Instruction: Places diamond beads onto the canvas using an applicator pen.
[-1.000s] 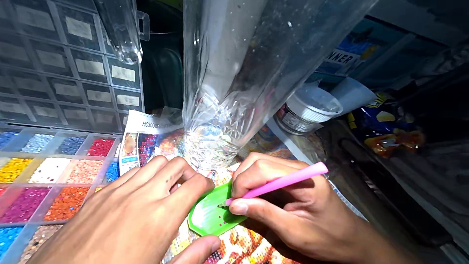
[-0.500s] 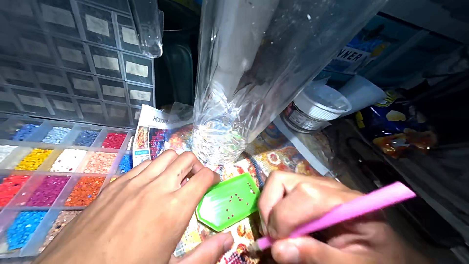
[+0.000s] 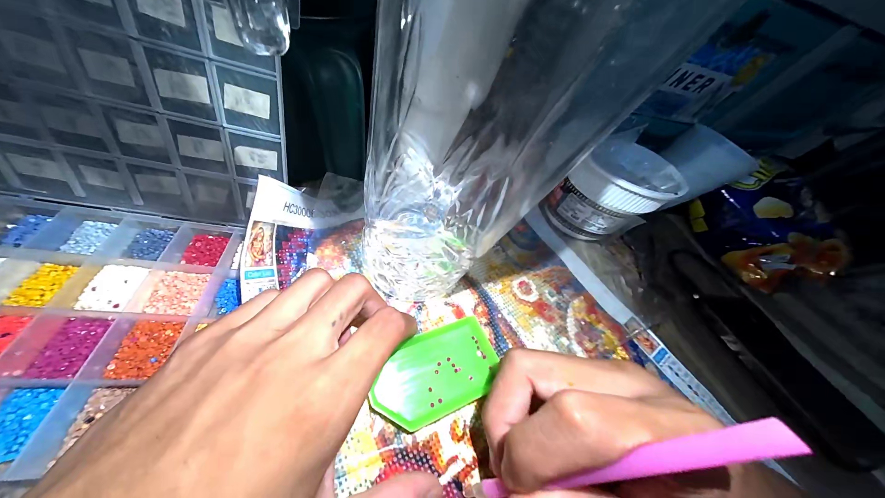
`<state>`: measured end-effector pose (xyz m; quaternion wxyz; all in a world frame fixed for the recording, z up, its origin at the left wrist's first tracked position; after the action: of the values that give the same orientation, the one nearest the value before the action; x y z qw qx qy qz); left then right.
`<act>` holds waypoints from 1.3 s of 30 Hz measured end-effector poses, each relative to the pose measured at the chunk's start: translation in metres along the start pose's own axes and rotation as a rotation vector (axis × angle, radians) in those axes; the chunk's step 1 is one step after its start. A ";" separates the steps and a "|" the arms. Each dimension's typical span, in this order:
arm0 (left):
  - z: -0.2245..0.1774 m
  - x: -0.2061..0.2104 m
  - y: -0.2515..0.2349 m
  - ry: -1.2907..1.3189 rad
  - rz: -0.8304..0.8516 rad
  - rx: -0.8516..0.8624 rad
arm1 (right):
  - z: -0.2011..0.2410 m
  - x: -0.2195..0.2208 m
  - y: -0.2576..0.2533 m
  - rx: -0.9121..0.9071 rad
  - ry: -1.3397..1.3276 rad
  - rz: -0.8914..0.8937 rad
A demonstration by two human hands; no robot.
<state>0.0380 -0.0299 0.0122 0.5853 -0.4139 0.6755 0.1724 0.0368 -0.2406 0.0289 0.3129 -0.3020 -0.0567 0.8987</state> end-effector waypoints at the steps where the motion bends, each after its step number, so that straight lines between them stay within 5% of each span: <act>1: 0.000 0.000 0.000 -0.001 0.001 -0.004 | 0.000 0.000 0.000 -0.001 0.001 -0.002; 26: 0.000 0.000 -0.001 -0.013 -0.050 0.019 | 0.013 0.002 -0.005 0.040 0.228 0.075; 34: 0.000 0.000 0.000 0.003 -0.007 0.016 | 0.002 -0.030 -0.011 -0.007 0.114 -0.288; 39: 0.002 0.000 0.000 0.064 0.007 -0.039 | -0.007 -0.033 -0.016 0.003 0.145 -0.294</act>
<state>0.0392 -0.0283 0.0121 0.5545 -0.4283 0.6919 0.1744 0.0695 -0.2480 0.0442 0.4447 -0.3540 -0.0764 0.8192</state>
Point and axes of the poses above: each hand's wrist, its own y-axis away from the middle knuckle, its own x-axis out of the palm, z = x × y, the point moved 5 cm from there along -y, towards the middle knuckle, and after that the axes turned 3 degrees about y, right-handed, at the moved point
